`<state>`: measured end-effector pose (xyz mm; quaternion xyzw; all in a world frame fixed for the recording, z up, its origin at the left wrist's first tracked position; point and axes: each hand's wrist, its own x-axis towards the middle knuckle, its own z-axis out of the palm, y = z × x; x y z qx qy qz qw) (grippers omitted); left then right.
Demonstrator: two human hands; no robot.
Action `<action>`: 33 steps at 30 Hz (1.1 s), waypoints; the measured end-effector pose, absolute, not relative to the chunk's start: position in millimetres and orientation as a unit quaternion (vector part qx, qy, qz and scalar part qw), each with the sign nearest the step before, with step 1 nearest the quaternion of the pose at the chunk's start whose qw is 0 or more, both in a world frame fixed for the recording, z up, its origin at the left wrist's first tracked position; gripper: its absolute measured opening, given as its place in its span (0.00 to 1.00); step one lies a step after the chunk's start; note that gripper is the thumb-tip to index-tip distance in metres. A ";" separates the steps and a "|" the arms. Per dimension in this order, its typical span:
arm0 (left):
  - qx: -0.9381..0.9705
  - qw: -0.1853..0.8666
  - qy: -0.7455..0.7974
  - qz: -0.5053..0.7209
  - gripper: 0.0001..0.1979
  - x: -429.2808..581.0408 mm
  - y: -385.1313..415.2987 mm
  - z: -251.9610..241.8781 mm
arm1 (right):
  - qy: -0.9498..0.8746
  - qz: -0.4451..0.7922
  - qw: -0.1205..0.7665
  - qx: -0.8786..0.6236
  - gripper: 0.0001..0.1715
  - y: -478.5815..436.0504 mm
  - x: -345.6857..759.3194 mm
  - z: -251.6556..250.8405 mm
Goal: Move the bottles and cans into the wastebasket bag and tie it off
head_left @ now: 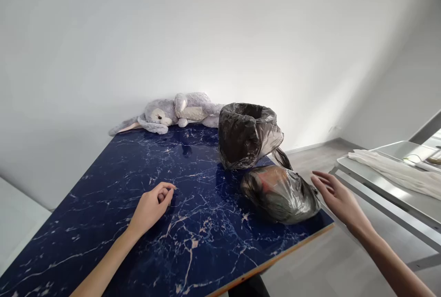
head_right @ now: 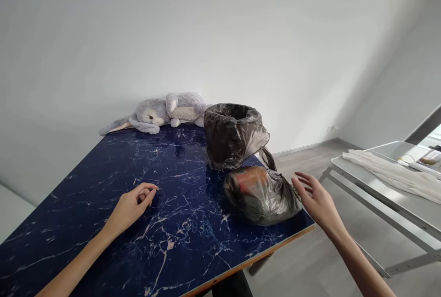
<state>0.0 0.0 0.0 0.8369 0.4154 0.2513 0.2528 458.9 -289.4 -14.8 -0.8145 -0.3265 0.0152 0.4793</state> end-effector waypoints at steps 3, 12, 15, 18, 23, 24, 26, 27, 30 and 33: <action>0.838 0.255 0.412 0.250 0.22 0.6 -2.0 0.3 | -0.330 0.093 0.495 -0.799 0.38 -292.3 463.6 -38.2; 0.819 0.289 0.411 0.278 0.25 1.9 -5.3 -2.2 | -0.438 0.183 0.489 -0.731 0.41 -279.2 371.8 -39.2; 0.783 0.378 0.367 0.331 0.30 1.3 -4.1 -3.2 | -0.483 0.227 0.471 -0.702 0.42 -266.7 329.0 -34.8; 0.762 0.458 0.262 0.375 0.40 -2.7 -2.9 -5.3 | -0.511 0.282 0.444 -0.680 0.42 -253.2 292.8 -31.2; 0.774 0.477 0.210 0.359 0.62 -11.4 -3.6 -8.5 | -0.519 0.327 0.404 -0.678 0.43 -227.2 253.9 -25.8; 0.777 0.468 0.224 0.356 0.63 -12.0 -3.5 -8.4 | -0.524 0.326 0.405 -0.675 0.44 -221.1 249.0 -25.2; 0.775 0.446 0.266 0.360 0.61 -11.6 -2.2 -7.6 | -0.532 0.327 0.410 -0.665 0.45 -207.5 241.2 -24.8; 0.766 0.436 0.291 0.372 0.57 -10.6 -1.0 -6.8 | -0.536 0.332 0.413 -0.657 0.46 -199.9 238.0 -25.2; 0.716 0.401 0.384 0.423 0.43 -7.3 3.1 -4.1 | -0.546 0.354 0.433 -0.624 0.45 -173.7 229.0 -29.1; 0.674 0.337 0.467 0.462 0.37 -6.3 4.6 -2.4 | -0.562 0.375 0.472 -0.567 0.41 -145.0 219.4 -36.0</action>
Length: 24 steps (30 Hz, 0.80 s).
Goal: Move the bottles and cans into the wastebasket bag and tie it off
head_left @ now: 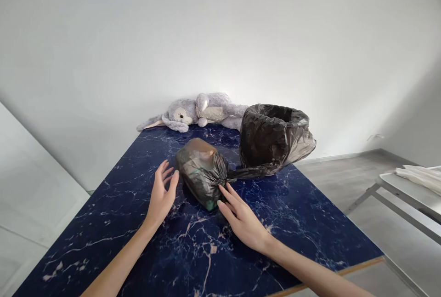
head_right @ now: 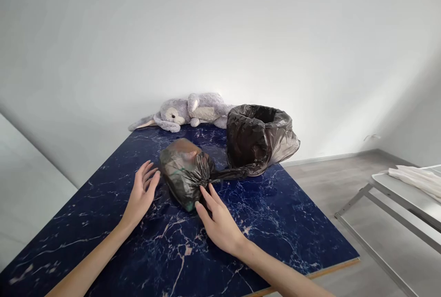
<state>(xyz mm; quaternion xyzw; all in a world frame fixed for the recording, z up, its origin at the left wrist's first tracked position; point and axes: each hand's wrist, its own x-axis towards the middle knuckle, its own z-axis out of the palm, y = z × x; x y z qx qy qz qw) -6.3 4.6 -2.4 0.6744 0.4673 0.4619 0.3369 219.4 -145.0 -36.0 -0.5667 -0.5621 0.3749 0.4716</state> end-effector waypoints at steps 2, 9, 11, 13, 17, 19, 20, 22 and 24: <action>0.692 0.248 0.470 0.489 0.34 -6.8 3.4 -2.1 | -0.578 0.382 0.500 -0.519 0.37 -128.0 213.4 -39.9; 0.850 -0.004 0.312 0.425 0.16 -2.8 -8.7 -3.9 | -0.582 0.343 0.589 -0.443 0.18 -108.6 211.4 -37.1; 0.877 -0.014 0.287 0.385 0.16 -0.5 -12.2 -4.7 | -0.583 0.301 0.586 -0.474 0.14 -110.8 214.4 -34.0; 0.892 -0.017 0.276 0.357 0.17 1.0 -14.5 -5.8 | -0.593 0.260 0.575 -0.500 0.12 -112.8 216.1 -31.9; 0.902 -0.016 0.276 0.331 0.19 1.2 -15.6 -8.2 | -0.624 0.243 0.541 -0.510 0.16 -114.4 214.3 -32.3; 0.903 -0.014 0.279 0.327 0.20 0.9 -15.7 -8.7 | -0.635 0.245 0.522 -0.514 0.18 -114.6 212.4 -34.3; 0.902 -0.014 0.282 0.328 0.19 0.8 -15.8 -8.8 | -0.639 0.244 0.516 -0.516 0.18 -114.6 211.7 -35.3; 0.899 -0.017 0.287 0.330 0.18 0.8 -16.4 -8.8 | -0.649 0.240 0.507 -0.514 0.20 -114.5 210.9 -37.3; 0.896 -0.021 0.291 0.335 0.16 0.9 -17.3 -8.7 | -0.658 0.237 0.502 -0.509 0.22 -114.2 210.9 -38.8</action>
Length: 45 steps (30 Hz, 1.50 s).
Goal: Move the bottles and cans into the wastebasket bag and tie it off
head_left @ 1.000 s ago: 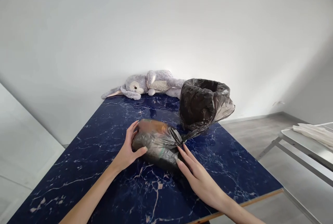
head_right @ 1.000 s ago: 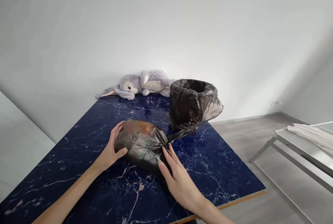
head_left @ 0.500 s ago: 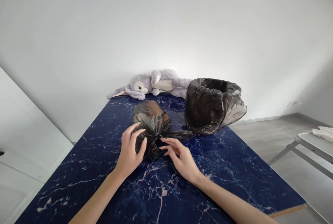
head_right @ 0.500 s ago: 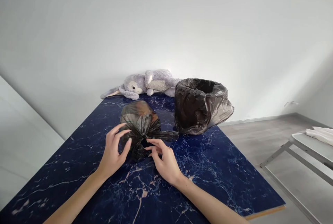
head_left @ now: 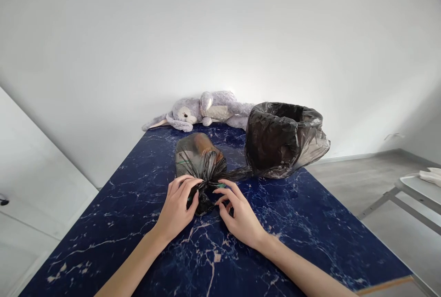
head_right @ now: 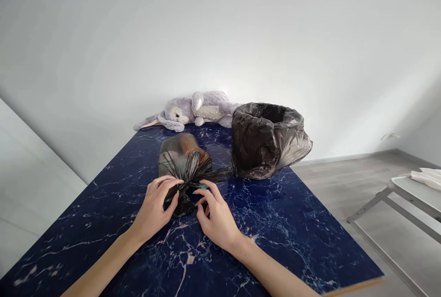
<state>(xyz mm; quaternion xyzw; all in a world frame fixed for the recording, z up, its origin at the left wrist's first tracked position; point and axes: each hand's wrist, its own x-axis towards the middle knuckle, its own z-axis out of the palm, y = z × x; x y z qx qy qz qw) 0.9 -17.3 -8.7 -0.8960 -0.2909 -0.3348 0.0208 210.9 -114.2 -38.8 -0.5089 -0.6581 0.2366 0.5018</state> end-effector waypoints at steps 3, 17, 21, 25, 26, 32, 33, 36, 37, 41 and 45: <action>-0.894 0.030 -0.289 -0.341 0.13 1.0 -18.4 -8.7 | -0.670 0.231 0.496 -0.502 0.23 -114.1 211.1 -39.7; -0.848 -0.087 -0.287 -0.437 0.08 5.4 -24.8 1.8 | -0.687 0.178 0.510 -0.487 0.28 -115.3 209.2 -39.2; -0.818 -0.172 -0.304 -0.457 0.06 8.3 -29.5 6.3 | -0.673 0.169 0.527 -0.491 0.25 -118.4 208.4 -32.9; -0.810 -0.215 -0.304 -0.454 0.06 8.6 -30.7 6.3 | -0.691 0.172 0.505 -0.488 0.15 -123.0 208.8 -27.0; -0.809 -0.220 -0.302 -0.453 0.06 8.7 -31.0 6.1 | -0.702 0.174 0.495 -0.482 0.15 -123.7 208.9 -26.4; -0.801 -0.234 -0.298 -0.464 0.05 10.5 -32.8 5.7 | -0.728 0.176 0.466 -0.471 0.28 -122.3 208.6 -27.9; -0.795 -0.236 -0.304 -0.470 0.04 10.6 -32.8 5.5 | -0.727 0.174 0.470 -0.470 0.29 -121.8 208.5 -28.4; -0.766 -0.238 -0.333 -0.496 0.04 10.3 -31.1 5.1 | -0.724 0.165 0.485 -0.462 0.30 -121.0 208.4 -28.8; -0.754 -0.239 -0.343 -0.507 0.05 9.9 -29.9 5.0 | -0.723 0.163 0.488 -0.461 0.30 -121.0 208.4 -28.6; -0.678 -0.293 -0.392 -0.549 0.09 7.8 -23.1 6.6 | -0.721 0.159 0.497 -0.456 0.31 -121.2 208.8 -27.9; -0.577 -0.358 -0.442 -0.586 0.14 4.1 -12.0 8.9 | -0.723 0.155 0.499 -0.452 0.32 -120.9 209.3 -29.5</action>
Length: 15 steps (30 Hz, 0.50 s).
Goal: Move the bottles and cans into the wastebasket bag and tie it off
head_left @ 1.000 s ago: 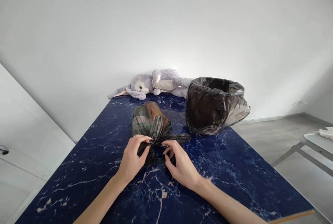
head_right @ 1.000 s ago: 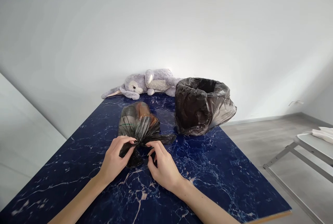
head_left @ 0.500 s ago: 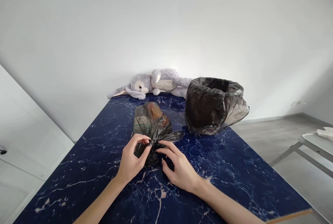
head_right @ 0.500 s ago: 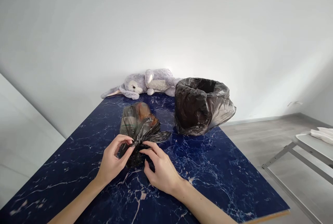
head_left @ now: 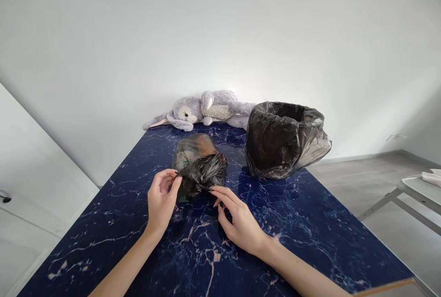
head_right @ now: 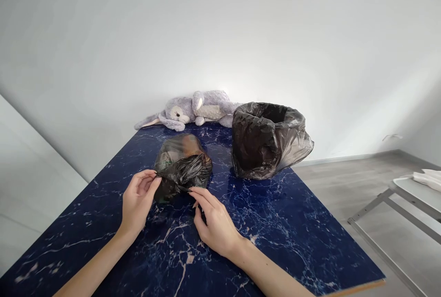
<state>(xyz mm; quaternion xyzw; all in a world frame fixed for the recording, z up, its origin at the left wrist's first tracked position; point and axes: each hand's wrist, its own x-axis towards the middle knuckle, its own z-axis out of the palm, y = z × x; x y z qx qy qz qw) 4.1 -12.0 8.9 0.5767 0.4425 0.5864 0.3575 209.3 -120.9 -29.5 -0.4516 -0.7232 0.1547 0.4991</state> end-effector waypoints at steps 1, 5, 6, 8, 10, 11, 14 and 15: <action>0.558 0.364 0.451 0.593 0.14 2.4 -8.3 8.9 | -0.723 0.155 0.499 -0.452 0.32 -120.9 209.4 -29.9; 0.469 0.401 0.485 0.619 0.15 -8.3 8.3 6.3 | -0.719 0.164 0.501 -0.454 0.30 -121.6 209.4 -30.2; 0.444 0.414 0.493 0.623 0.15 -11.5 12.5 5.5 | -0.715 0.171 0.502 -0.455 0.30 -121.7 209.4 -29.9; 0.395 0.438 0.505 0.630 0.14 -17.8 20.2 4.7 | -0.705 0.186 0.507 -0.459 0.31 -121.8 209.4 -29.4; 0.354 0.453 0.511 0.639 0.13 -23.1 26.4 5.0 | -0.693 0.200 0.517 -0.461 0.31 -121.3 209.7 -29.1; 0.337 0.457 0.511 0.645 0.13 -25.3 28.8 5.6 | -0.684 0.205 0.525 -0.464 0.30 -120.8 209.9 -29.1; 0.304 0.463 0.504 0.662 0.13 -30.6 34.3 8.1 | -0.645 0.220 0.554 -0.478 0.27 -118.9 211.2 -29.4; 0.298 0.463 0.502 0.667 0.13 -32.3 36.0 9.0 | -0.631 0.225 0.563 -0.484 0.27 -118.1 211.9 -29.7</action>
